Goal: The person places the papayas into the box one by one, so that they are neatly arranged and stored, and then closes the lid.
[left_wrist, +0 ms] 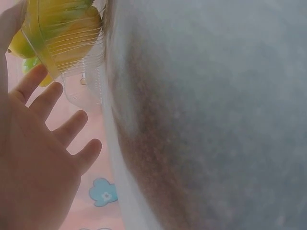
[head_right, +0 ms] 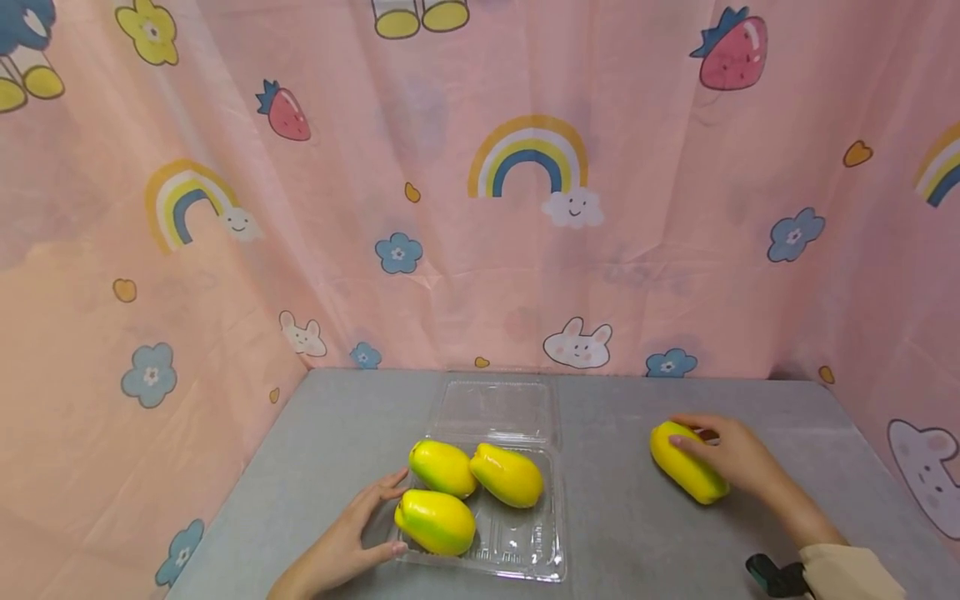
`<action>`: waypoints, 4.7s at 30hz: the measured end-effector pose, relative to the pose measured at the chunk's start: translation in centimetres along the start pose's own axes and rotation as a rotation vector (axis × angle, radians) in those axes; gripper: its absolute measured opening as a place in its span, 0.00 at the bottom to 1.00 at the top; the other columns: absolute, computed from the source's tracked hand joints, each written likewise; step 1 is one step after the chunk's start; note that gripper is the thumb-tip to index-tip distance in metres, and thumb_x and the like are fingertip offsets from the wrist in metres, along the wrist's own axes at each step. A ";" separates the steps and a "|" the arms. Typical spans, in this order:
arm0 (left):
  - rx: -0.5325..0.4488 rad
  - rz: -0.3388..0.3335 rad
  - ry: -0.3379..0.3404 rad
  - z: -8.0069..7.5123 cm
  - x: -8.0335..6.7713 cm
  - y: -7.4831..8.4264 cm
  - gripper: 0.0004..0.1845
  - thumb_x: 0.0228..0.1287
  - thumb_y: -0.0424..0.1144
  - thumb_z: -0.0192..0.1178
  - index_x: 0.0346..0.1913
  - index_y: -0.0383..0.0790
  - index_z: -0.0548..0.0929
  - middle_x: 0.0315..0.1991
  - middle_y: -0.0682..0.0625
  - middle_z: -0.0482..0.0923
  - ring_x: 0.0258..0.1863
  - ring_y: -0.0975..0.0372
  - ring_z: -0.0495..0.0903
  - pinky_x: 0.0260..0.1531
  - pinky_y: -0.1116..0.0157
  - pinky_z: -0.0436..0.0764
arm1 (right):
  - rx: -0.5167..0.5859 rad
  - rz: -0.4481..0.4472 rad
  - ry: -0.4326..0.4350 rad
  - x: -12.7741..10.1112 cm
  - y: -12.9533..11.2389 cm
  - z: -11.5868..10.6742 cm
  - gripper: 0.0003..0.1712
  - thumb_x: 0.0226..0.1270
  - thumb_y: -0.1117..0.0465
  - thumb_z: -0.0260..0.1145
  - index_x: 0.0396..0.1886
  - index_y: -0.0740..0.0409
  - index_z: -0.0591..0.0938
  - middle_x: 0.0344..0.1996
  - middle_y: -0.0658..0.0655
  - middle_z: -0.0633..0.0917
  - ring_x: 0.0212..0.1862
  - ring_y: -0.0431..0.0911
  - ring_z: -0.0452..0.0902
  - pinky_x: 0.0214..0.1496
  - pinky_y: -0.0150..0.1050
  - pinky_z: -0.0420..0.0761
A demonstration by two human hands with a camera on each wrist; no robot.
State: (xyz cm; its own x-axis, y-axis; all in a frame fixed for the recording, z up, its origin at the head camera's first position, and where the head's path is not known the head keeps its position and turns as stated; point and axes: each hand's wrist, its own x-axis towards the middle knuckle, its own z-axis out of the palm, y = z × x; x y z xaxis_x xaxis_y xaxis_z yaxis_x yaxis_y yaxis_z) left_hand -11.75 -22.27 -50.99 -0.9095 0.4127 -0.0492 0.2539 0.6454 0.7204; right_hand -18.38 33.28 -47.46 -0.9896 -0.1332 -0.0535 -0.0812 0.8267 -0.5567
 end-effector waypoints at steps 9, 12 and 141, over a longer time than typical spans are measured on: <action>-0.005 0.008 -0.001 -0.1 -0.1 0.1 0.38 0.56 0.66 0.65 0.68 0.62 0.67 0.79 0.60 0.53 0.77 0.45 0.56 0.66 0.29 0.61 | -0.012 0.056 -0.009 -0.3 0.3 -0.1 0.40 0.70 0.36 0.58 0.67 0.65 0.74 0.61 0.74 0.77 0.50 0.59 0.78 0.41 0.51 0.82; -0.006 0.008 0.001 -0.1 -0.1 0.1 0.37 0.56 0.66 0.65 0.68 0.63 0.66 0.79 0.60 0.53 0.77 0.44 0.55 0.66 0.29 0.61 | -0.006 0.063 -0.007 -0.4 0.4 -0.2 0.40 0.70 0.37 0.58 0.66 0.65 0.74 0.60 0.74 0.77 0.48 0.58 0.79 0.39 0.49 0.83; 0.010 -0.018 0.007 0.2 -0.1 0.3 0.37 0.56 0.66 0.65 0.67 0.63 0.67 0.79 0.59 0.53 0.77 0.45 0.55 0.66 0.30 0.61 | -0.002 -0.197 0.066 -0.7 -3.0 1.0 0.37 0.54 0.40 0.75 0.60 0.54 0.81 0.56 0.61 0.84 0.45 0.33 0.78 0.42 0.30 0.82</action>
State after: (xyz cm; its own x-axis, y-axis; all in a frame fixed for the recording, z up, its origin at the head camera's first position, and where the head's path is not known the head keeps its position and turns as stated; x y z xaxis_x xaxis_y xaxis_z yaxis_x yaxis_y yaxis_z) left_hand -11.52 -22.02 -50.93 -0.9161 0.3967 -0.0577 0.2405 0.6591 0.7126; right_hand -17.27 30.34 -46.60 -0.9602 -0.2564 0.1107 -0.2741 0.7894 -0.5493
